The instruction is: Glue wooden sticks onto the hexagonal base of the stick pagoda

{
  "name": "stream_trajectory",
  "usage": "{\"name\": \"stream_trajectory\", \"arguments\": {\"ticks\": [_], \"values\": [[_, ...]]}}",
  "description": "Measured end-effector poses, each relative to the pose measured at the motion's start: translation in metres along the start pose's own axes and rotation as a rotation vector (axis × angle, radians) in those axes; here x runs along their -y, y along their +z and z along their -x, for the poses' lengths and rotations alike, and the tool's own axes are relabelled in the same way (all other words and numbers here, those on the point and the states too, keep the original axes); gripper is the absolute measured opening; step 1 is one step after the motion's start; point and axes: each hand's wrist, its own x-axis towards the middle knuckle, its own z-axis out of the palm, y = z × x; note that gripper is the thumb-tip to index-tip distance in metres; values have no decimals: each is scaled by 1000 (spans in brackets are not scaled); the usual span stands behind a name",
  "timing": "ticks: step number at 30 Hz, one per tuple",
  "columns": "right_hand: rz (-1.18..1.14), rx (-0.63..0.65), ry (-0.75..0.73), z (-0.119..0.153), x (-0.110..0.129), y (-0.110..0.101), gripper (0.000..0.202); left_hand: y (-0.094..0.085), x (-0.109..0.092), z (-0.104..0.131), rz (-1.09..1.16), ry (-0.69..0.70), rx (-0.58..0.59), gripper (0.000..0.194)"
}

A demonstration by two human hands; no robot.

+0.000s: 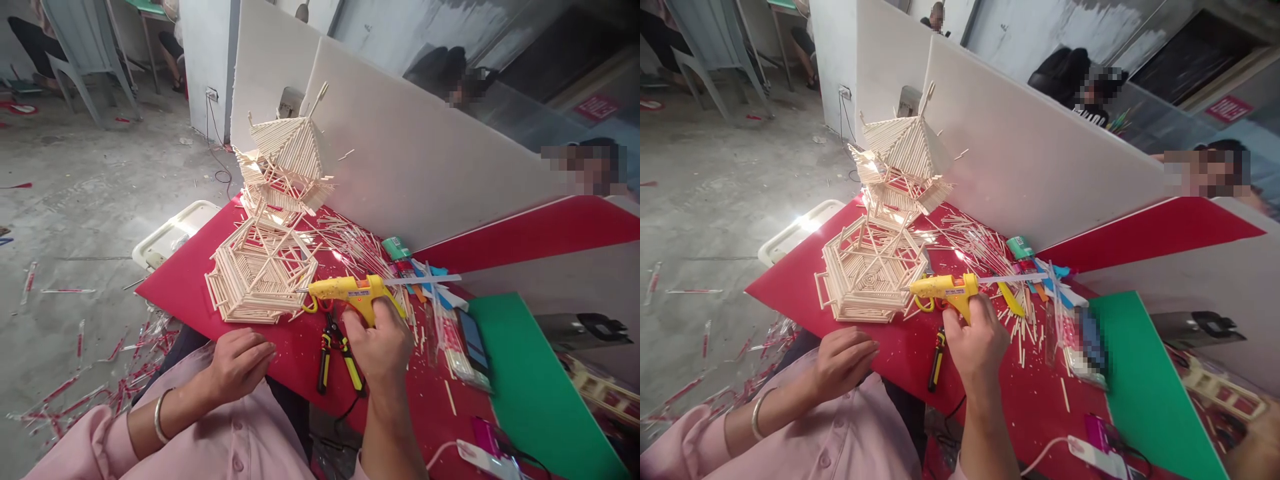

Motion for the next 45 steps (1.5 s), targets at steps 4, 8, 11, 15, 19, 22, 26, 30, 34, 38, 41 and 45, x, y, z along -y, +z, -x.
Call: {"name": "stream_trajectory", "arguments": {"ticks": [4,8,11,15,19,22,26,30,34,38,41,45], "values": [[-21,-38,-35,-2,2,-3,5,4,2,2,6,-1,18,12],[-18,-63,-56,-3,7,-5,2,5,4,3,10,-4,36,13],[0,-72,-79,-2,9,-7,1,6,5,5,13,-6,29,14],[27,-106,-111,-1,10,-8,8,7,7,9,19,-16,26,15],[70,-140,-139,-2,10,-10,9,7,7,9,23,-16,27,15],[105,-155,-157,-2,11,-11,6,6,6,7,25,-5,15,14],[111,-154,-152,-1,10,-10,3,6,6,7,29,-7,14,14],[112,-137,-137,0,9,-8,1,6,6,8,26,-12,20,13],[119,-124,-136,0,8,-7,3,6,6,8,21,-16,23,12],[105,-115,-130,-1,8,-9,2,7,6,8,18,-18,29,13],[76,-111,-118,-1,8,-11,3,7,7,9,22,-16,29,14],[74,-121,-136,-2,9,-12,3,8,7,11,25,-20,38,14]]}}
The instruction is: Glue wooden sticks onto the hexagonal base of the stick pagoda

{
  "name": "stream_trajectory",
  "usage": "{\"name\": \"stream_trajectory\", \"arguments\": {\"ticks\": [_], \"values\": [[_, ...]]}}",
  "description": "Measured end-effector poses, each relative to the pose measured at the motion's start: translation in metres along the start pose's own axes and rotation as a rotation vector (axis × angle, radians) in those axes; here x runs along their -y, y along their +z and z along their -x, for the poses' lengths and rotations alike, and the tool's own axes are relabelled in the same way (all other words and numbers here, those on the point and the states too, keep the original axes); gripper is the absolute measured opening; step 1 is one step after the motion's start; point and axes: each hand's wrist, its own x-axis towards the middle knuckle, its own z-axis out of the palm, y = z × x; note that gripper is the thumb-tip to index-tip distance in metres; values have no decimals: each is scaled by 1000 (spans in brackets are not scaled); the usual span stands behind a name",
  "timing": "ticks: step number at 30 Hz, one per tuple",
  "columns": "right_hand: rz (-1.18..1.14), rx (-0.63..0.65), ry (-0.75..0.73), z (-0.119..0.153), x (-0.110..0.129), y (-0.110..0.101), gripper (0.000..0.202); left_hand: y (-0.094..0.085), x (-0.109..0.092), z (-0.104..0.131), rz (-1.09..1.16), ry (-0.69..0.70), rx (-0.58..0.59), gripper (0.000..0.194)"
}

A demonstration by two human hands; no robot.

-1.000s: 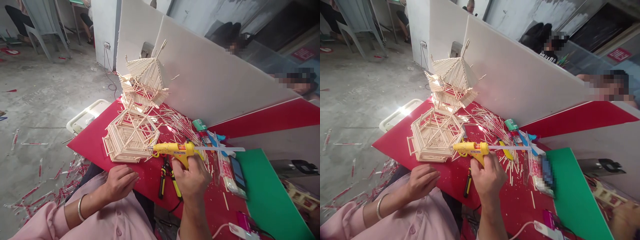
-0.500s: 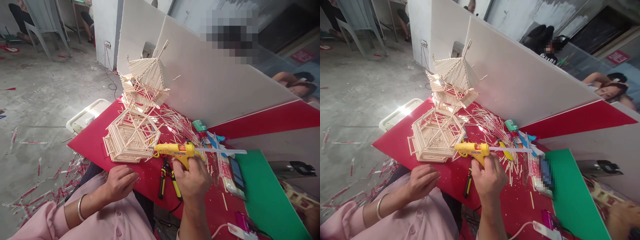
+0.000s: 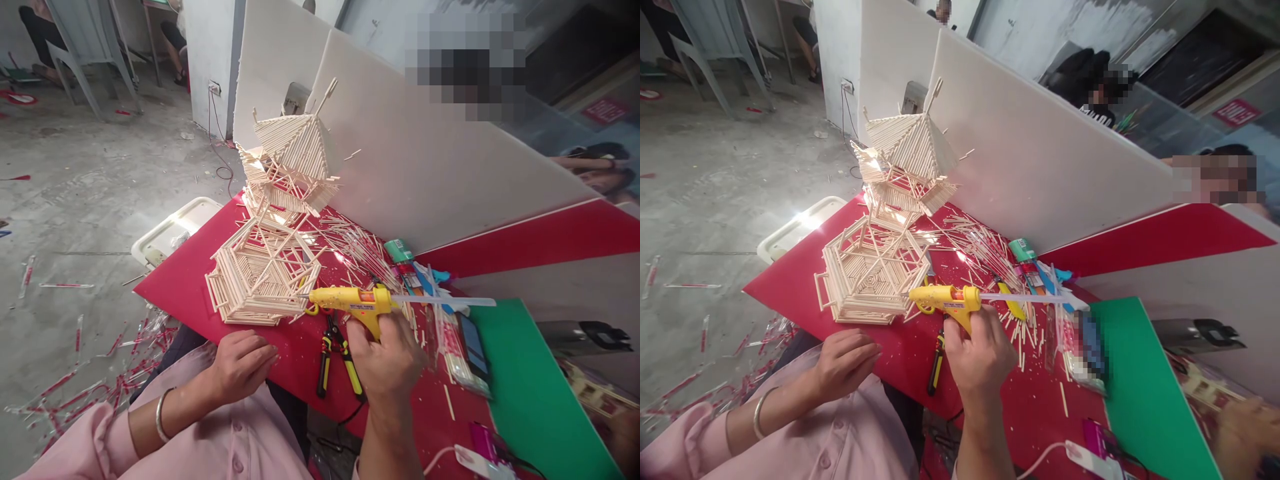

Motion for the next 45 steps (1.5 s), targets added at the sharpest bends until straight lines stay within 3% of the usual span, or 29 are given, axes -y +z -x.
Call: {"name": "stream_trajectory", "arguments": {"ticks": [15,24,32,37,41,45], "values": [[18,63,41,4,-1,8,3,-3,0,-3,20,-75,-19,15],[-41,71,120,8,0,12,16,-11,-15,-17,357,-610,-62,9],[-116,38,135,11,-4,10,24,9,-11,-5,563,-897,-112,38],[-146,45,170,14,-3,10,28,19,-9,-26,828,-1147,-33,50],[-142,31,182,13,-4,8,29,23,-8,-52,972,-1165,90,56],[-106,-3,157,11,-8,5,27,28,-4,-56,1023,-1149,59,58]]}}
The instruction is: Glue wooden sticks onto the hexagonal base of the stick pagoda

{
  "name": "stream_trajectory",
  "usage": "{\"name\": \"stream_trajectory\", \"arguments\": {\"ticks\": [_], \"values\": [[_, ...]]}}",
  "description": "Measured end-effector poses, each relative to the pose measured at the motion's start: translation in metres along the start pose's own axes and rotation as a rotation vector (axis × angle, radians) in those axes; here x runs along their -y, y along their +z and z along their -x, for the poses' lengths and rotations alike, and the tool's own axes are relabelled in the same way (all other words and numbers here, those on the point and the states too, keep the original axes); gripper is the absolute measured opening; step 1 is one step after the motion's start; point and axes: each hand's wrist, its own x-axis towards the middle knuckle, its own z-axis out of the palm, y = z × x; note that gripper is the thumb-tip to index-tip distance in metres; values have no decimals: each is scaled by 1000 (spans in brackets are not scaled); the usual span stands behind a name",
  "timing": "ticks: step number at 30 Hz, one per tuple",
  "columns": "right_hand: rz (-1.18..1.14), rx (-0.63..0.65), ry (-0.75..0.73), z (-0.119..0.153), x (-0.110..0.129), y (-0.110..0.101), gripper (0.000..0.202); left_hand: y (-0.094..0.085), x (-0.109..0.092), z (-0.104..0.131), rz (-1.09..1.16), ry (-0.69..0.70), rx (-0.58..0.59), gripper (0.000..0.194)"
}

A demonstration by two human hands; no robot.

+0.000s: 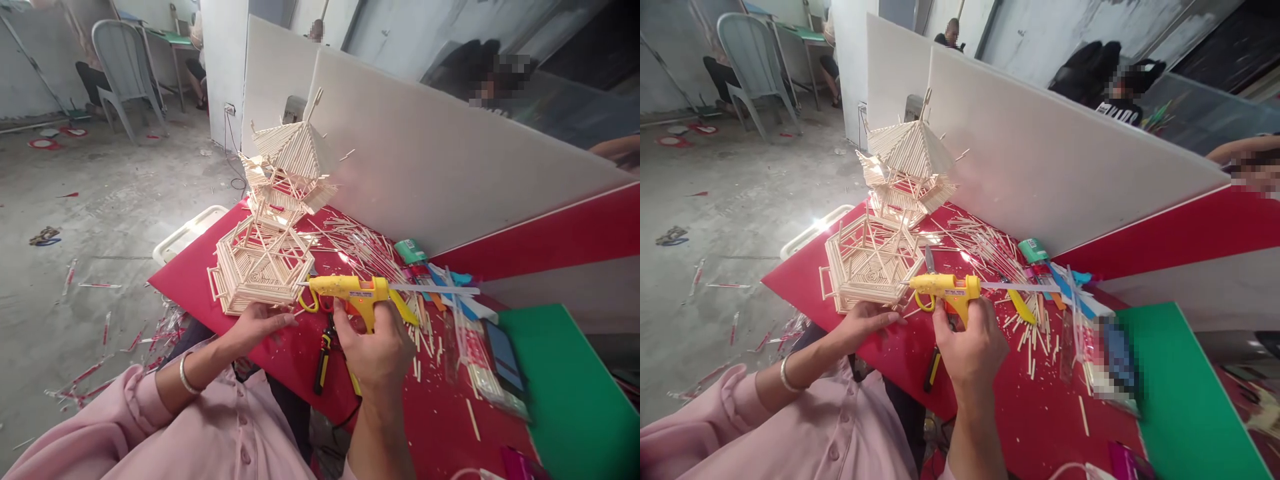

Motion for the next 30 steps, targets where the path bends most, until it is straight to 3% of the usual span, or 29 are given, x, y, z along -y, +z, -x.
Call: {"name": "stream_trajectory", "arguments": {"ticks": [9,18,25,30], "values": [[88,-11,-17,-11,-8,-14,29,5,0,1,-50,43,34,48],[133,-6,63,-14,-4,-32,33,10,-2,14,22,-58,55,59],[131,17,122,-9,-5,-38,35,2,1,22,280,118,-112,36],[111,7,155,-5,-3,-39,37,5,4,26,528,94,-138,31]]}}
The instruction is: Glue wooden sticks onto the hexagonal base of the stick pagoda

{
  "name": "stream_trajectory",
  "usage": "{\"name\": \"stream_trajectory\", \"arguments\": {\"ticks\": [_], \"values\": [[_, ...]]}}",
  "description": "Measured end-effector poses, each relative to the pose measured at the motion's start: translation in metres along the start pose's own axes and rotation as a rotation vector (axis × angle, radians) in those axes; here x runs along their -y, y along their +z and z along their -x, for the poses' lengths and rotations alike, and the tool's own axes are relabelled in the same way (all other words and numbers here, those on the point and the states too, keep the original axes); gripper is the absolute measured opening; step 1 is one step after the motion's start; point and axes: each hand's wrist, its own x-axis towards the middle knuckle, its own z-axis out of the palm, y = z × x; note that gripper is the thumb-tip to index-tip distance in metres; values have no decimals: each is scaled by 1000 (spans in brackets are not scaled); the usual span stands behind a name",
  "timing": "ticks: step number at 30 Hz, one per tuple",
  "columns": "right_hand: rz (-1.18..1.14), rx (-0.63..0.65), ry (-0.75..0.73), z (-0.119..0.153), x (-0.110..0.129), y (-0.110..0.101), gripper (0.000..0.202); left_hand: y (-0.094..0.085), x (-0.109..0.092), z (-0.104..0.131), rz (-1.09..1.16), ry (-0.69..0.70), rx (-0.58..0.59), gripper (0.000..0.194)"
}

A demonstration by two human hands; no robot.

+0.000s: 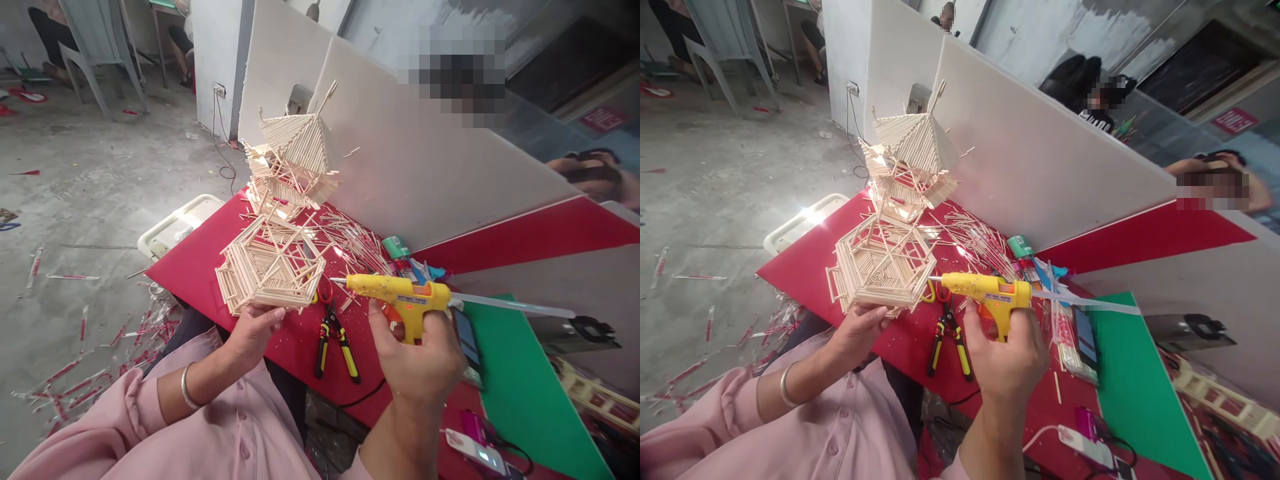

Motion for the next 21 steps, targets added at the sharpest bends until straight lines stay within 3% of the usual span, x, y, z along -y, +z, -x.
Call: {"name": "stream_trajectory", "arguments": {"ticks": [4,9,17,21], "values": [[-9,-7,-12,2,-2,-2,36,3,-2,2,117,-65,-10,29],[-8,-28,-23,1,-6,-4,36,4,-11,2,147,1,-24,29],[-49,-37,-6,0,-2,3,35,-19,-45,6,55,87,-175,37],[-98,-36,-20,3,7,8,34,-21,-50,12,-10,129,-258,45]]}}
